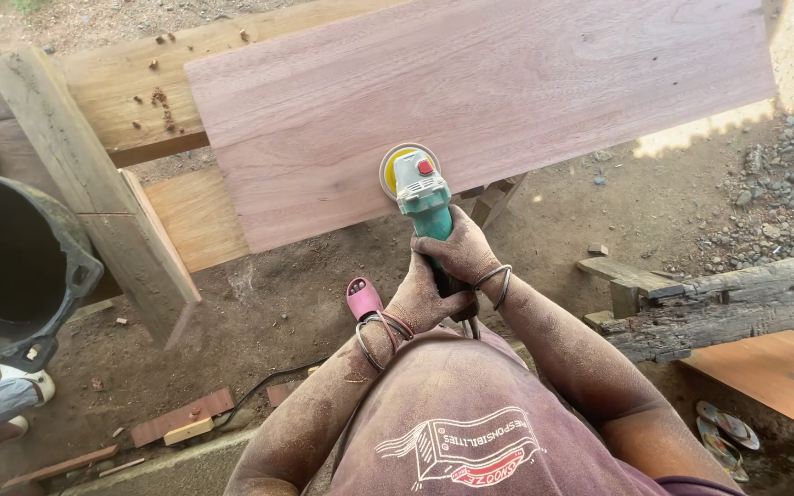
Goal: Sanding a wooden board using an angle grinder with a sanding disc.
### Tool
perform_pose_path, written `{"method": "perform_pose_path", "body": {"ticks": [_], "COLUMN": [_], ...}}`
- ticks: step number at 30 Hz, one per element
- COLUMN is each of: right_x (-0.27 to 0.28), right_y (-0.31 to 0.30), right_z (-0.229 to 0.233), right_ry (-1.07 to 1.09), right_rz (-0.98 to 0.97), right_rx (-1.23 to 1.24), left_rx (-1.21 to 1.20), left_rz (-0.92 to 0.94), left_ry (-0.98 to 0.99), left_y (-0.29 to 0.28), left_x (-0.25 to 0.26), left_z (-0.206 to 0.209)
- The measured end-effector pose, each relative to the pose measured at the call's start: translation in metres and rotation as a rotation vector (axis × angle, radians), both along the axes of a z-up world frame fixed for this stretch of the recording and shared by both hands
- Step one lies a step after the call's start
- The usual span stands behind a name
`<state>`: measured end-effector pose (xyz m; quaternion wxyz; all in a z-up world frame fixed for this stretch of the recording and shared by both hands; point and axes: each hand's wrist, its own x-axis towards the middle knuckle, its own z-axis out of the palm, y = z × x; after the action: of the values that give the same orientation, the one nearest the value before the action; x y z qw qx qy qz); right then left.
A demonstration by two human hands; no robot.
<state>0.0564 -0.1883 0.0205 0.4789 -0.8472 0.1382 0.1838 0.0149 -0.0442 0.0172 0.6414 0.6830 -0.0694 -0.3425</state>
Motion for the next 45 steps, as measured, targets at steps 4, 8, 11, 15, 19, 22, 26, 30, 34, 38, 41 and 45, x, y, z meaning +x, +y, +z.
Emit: {"method": "perform_pose_path", "body": {"ticks": [4, 8, 11, 15, 19, 22, 26, 30, 34, 38, 41, 45], "right_x": [0.000, 0.001, 0.002, 0.004, 0.006, 0.008, 0.010, 0.013, 0.015, 0.016, 0.016, 0.017], "right_y": [-0.016, -0.033, -0.045, -0.062, -0.079, -0.092, -0.108, -0.123, -0.140, -0.157, -0.169, -0.186], "right_z": [0.003, 0.001, 0.000, -0.005, -0.009, -0.006, -0.007, 0.000, 0.003, 0.000, 0.000, -0.001], "right_ry": [0.033, 0.016, 0.024, 0.017, 0.014, 0.028, 0.016, 0.011, 0.046, 0.033, 0.033, -0.017], "right_rz": [-0.050, -0.084, -0.082, -0.102, -0.132, -0.133, -0.144, -0.157, -0.158, -0.174, -0.197, -0.217], "right_rx": [0.045, 0.052, 0.061, 0.041, 0.053, 0.034, 0.049, 0.067, 0.024, 0.027, 0.047, 0.062], "left_rx": [0.009, -0.021, 0.039, 0.016, -0.010, 0.053, 0.062, 0.027, -0.048, -0.126, -0.062, -0.042], "left_rz": [-0.027, -0.035, -0.067, -0.070, -0.073, -0.076, -0.122, -0.145, -0.171, -0.169, -0.176, -0.212], "left_ry": [0.024, -0.016, -0.018, -0.011, -0.078, -0.164, -0.113, -0.075, 0.015, -0.001, -0.103, -0.043], "left_y": [-0.016, -0.032, -0.042, -0.058, -0.074, -0.088, -0.102, -0.120, -0.137, -0.152, -0.163, -0.178], "left_x": [0.006, 0.007, 0.012, 0.015, 0.017, 0.019, 0.025, 0.027, 0.030, 0.036, 0.039, 0.045], "left_z": [0.007, -0.003, 0.001, -0.001, -0.012, -0.018, -0.012, -0.022, -0.028, -0.021, -0.019, -0.018]}}
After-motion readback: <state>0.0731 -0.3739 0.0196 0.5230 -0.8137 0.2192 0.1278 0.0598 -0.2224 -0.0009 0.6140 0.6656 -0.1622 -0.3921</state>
